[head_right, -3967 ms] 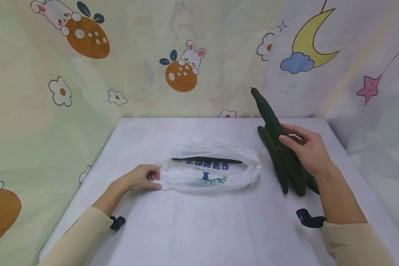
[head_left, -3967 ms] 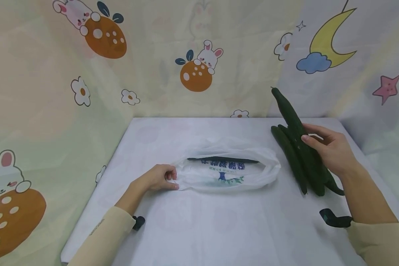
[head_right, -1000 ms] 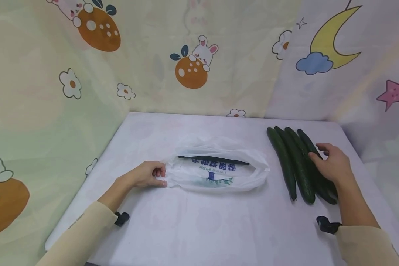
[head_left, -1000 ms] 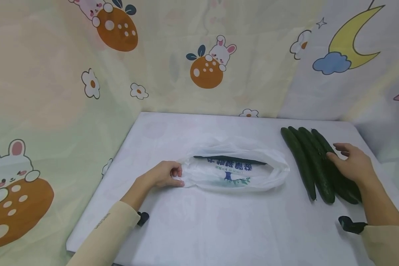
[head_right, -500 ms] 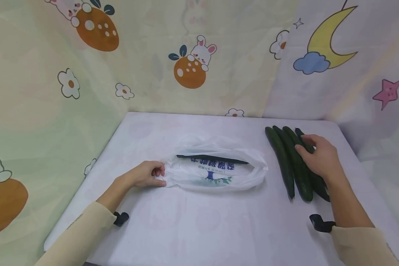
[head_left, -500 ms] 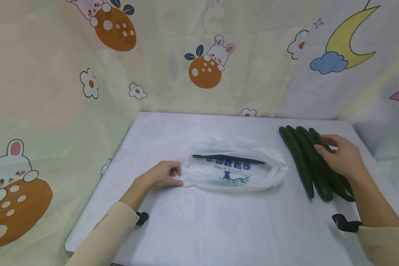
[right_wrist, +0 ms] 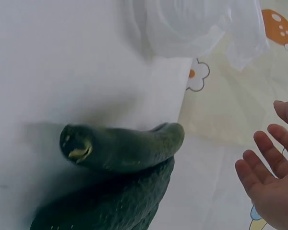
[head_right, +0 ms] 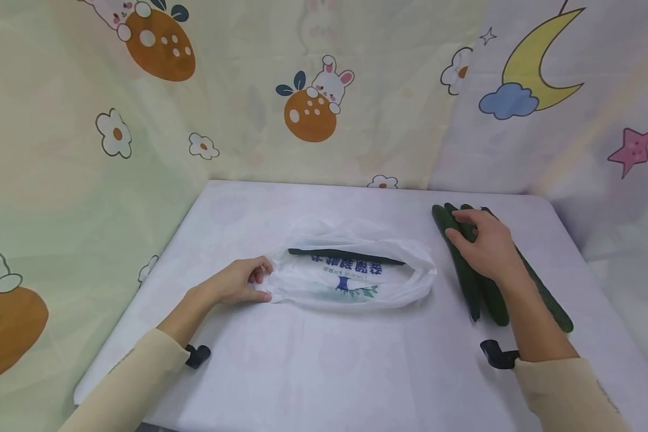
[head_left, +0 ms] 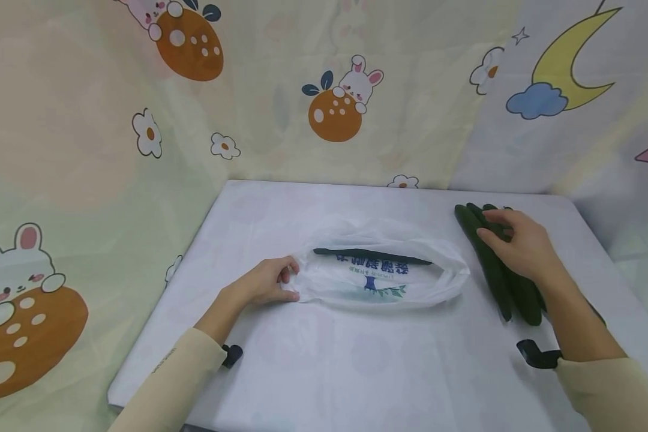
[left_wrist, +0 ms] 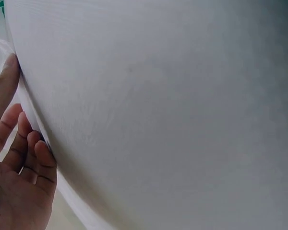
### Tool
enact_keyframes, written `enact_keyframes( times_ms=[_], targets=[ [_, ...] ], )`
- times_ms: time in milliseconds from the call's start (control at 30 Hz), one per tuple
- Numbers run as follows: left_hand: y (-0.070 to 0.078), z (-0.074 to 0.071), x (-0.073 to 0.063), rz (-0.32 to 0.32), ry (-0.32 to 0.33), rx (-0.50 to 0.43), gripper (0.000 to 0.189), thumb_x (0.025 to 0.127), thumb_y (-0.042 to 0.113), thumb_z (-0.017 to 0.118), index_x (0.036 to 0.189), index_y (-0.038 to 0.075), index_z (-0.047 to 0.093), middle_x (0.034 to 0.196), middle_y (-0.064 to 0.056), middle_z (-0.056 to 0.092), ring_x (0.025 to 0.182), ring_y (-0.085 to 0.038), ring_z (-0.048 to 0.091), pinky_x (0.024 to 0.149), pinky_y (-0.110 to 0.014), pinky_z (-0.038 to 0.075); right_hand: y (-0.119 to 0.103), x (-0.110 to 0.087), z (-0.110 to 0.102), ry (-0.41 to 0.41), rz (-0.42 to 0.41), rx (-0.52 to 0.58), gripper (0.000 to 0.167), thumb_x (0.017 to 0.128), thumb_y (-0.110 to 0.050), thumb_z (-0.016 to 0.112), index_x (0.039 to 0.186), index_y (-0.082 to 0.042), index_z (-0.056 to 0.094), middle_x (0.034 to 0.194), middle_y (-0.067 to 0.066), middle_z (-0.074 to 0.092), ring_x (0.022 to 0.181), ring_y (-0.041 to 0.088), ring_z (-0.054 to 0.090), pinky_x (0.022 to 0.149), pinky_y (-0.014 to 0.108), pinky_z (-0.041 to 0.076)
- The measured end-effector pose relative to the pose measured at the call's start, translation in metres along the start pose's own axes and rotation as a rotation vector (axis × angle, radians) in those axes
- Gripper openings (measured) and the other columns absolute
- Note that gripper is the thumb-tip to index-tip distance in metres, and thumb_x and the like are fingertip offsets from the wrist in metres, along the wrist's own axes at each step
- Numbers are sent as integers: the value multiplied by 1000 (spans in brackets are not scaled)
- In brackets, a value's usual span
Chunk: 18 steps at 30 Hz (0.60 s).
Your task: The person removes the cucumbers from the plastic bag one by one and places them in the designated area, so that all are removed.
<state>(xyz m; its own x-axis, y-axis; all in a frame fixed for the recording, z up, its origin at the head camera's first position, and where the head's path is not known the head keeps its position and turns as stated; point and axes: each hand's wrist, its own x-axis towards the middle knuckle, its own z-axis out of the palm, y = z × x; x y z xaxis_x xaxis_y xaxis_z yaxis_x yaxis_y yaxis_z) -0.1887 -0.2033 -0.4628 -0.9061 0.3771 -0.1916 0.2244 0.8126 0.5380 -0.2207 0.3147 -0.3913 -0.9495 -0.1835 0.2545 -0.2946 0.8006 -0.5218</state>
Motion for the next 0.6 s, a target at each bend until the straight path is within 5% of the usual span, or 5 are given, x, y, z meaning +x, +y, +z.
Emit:
enact_keyframes(
  times_ms=[400, 600],
  targets=[
    [4, 0, 1, 56, 16, 13, 58, 79, 34, 90, 124, 21, 55, 101, 4, 58, 91, -16, 53, 82, -34, 45, -21, 3, 31, 30, -62, 117, 45, 100, -19, 68, 138, 0, 57, 136, 24, 59, 126, 44, 54, 105, 61, 42],
    [5, 3, 2, 135, 60, 25, 45, 76, 27, 93, 98, 18, 54, 93, 2, 53, 88, -15, 51, 80, -32, 44, -41, 6, 37, 23, -89, 134, 45, 100, -20, 69, 140, -4, 57, 136, 22, 60, 129, 43, 53, 106, 62, 42]
  ],
)
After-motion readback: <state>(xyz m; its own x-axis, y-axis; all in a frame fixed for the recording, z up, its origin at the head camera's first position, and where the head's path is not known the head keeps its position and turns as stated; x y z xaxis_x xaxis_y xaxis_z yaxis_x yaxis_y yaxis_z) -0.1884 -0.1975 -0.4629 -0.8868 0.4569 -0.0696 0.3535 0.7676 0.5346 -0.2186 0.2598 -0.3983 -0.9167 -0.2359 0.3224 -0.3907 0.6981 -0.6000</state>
